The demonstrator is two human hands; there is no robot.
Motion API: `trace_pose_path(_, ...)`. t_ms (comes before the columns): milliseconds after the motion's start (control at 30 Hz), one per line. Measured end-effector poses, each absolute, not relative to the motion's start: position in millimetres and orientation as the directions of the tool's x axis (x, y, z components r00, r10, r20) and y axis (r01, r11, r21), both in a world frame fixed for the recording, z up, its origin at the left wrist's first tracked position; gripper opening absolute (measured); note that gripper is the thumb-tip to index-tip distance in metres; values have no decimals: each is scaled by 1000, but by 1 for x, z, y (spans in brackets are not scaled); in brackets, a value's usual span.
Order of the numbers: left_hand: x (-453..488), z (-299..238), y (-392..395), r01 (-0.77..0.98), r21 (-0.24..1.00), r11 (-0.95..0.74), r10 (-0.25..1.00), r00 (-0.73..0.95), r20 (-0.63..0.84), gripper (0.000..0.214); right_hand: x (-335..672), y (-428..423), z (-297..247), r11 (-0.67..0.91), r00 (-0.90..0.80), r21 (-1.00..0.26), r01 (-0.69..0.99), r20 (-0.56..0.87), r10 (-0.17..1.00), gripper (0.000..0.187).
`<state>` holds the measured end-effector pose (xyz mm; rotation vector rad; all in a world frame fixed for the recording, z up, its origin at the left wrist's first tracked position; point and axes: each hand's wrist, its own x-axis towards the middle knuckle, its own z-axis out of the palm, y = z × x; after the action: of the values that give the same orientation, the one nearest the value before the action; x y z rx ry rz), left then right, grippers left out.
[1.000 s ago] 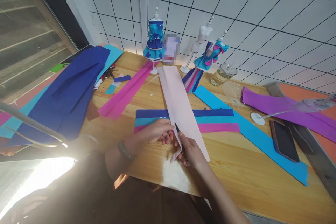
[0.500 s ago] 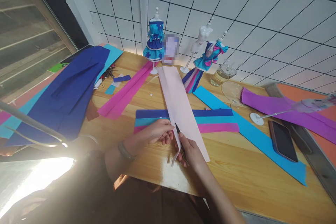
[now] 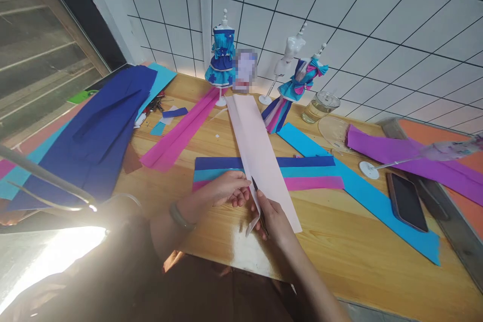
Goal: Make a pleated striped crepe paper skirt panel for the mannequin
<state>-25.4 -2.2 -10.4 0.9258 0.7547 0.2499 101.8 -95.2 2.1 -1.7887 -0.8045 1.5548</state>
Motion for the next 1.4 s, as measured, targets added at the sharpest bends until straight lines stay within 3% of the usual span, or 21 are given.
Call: trace_pose_path(1400,-25,-9,-1,102,781,617,501,714,-489,14,101,-93,4,-605,160,-790,96,-588,793,41)
